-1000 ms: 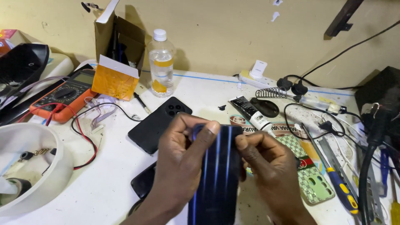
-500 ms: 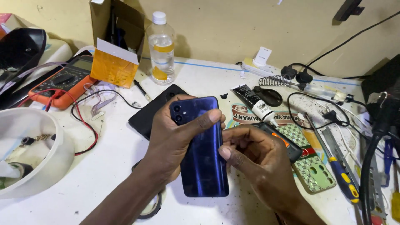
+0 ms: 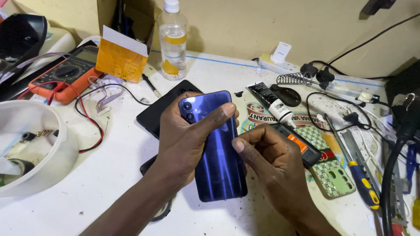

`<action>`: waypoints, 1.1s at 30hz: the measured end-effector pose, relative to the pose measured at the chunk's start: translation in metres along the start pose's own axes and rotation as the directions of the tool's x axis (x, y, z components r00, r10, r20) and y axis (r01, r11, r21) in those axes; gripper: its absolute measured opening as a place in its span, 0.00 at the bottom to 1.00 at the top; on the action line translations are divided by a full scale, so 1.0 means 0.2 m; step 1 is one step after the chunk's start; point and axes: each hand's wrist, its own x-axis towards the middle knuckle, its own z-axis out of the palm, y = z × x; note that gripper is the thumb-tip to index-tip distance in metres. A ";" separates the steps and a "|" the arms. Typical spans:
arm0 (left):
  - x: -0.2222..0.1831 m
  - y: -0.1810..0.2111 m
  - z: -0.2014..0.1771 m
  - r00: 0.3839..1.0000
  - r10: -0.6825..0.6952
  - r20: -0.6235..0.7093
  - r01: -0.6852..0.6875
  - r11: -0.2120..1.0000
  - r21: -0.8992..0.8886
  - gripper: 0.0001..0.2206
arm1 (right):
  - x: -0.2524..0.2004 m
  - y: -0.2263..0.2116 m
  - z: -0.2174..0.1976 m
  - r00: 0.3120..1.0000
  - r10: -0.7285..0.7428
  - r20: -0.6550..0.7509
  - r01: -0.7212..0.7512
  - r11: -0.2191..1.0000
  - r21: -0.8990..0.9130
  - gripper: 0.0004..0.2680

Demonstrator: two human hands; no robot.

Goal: Assembling a smartphone by snapping the back cover onto the chassis and inspecting the fit.

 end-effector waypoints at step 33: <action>0.21 0.05 -0.19 0.988 0.121 0.096 -0.077 0.925 -0.372 0.11 | -0.14 -0.10 0.11 0.944 -0.311 0.110 0.326 0.931 -0.162 0.10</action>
